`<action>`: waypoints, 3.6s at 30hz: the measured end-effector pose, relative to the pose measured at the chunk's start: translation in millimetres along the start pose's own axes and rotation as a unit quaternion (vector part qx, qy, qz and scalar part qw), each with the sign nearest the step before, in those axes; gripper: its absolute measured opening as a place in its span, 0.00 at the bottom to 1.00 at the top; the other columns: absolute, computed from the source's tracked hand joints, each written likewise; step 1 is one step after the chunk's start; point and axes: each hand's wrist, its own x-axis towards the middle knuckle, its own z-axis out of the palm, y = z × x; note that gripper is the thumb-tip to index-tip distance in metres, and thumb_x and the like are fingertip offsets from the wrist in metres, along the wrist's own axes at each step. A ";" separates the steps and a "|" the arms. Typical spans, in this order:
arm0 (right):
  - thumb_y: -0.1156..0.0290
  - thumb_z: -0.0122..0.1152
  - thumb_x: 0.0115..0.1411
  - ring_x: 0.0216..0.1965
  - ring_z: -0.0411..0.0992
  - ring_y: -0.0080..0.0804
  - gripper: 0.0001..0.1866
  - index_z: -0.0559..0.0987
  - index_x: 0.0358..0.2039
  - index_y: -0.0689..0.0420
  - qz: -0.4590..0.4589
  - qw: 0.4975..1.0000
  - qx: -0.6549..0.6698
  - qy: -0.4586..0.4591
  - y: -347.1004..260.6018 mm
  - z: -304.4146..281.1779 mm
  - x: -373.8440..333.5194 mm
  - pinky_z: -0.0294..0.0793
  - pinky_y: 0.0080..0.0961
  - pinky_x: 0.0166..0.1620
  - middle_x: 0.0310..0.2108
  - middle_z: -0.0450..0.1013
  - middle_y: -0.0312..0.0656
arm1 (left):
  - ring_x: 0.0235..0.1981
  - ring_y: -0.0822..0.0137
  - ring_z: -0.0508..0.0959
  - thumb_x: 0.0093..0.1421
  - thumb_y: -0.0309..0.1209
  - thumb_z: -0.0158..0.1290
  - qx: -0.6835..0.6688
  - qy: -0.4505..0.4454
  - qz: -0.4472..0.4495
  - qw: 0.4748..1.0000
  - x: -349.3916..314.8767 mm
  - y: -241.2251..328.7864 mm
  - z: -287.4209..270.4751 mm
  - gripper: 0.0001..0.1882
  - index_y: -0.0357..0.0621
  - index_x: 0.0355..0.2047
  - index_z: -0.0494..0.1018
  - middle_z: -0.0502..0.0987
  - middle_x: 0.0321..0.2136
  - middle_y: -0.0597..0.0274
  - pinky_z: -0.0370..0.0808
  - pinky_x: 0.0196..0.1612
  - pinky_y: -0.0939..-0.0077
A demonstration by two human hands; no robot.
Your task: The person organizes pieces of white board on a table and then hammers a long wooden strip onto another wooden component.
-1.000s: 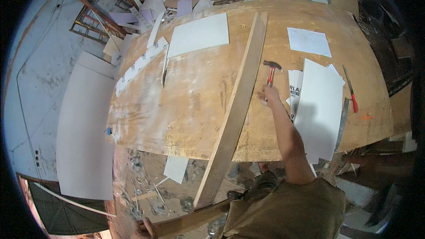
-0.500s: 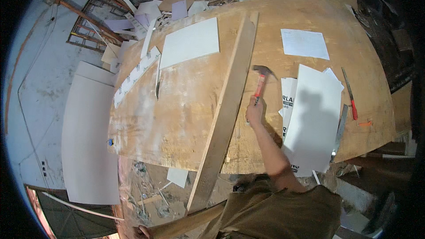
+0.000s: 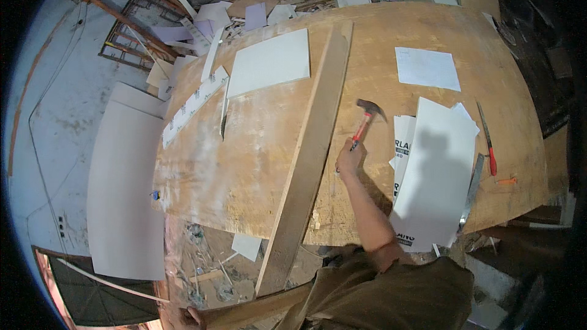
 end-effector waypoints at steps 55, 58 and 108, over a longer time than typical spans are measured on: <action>0.76 0.50 0.50 0.42 0.71 0.42 0.25 0.65 0.50 0.70 0.109 0.960 0.122 -0.225 36.2 -33.3 -244.7 0.70 0.35 0.49 0.44 0.69 0.49 | 0.58 0.59 0.64 0.62 0.42 0.51 -0.482 -0.517 -0.235 0.668 -298.1 -13.4 -90.2 0.33 0.38 0.62 0.56 0.66 0.55 0.45 0.56 0.63 0.65; 0.78 0.52 0.46 0.48 0.67 0.44 0.29 0.64 0.51 0.69 0.184 0.936 0.187 -0.236 60.8 -48.7 -262.3 0.66 0.35 0.51 0.47 0.66 0.49 | 0.54 0.59 0.68 0.63 0.53 0.45 -0.541 -0.392 -0.460 0.585 -385.1 -9.9 -48.3 0.37 0.40 0.63 0.55 0.67 0.55 0.49 0.62 0.59 0.63; 0.57 0.59 0.60 0.33 0.68 0.27 0.19 0.76 0.39 0.61 0.046 0.997 0.026 0.050 180.3 -343.0 -578.6 0.70 0.26 0.39 0.32 0.71 0.36 | 0.35 0.63 0.76 0.57 0.35 0.57 -0.644 -0.330 -0.426 0.543 -144.0 -245.8 349.8 0.15 0.38 0.40 0.70 0.75 0.36 0.59 0.74 0.38 0.71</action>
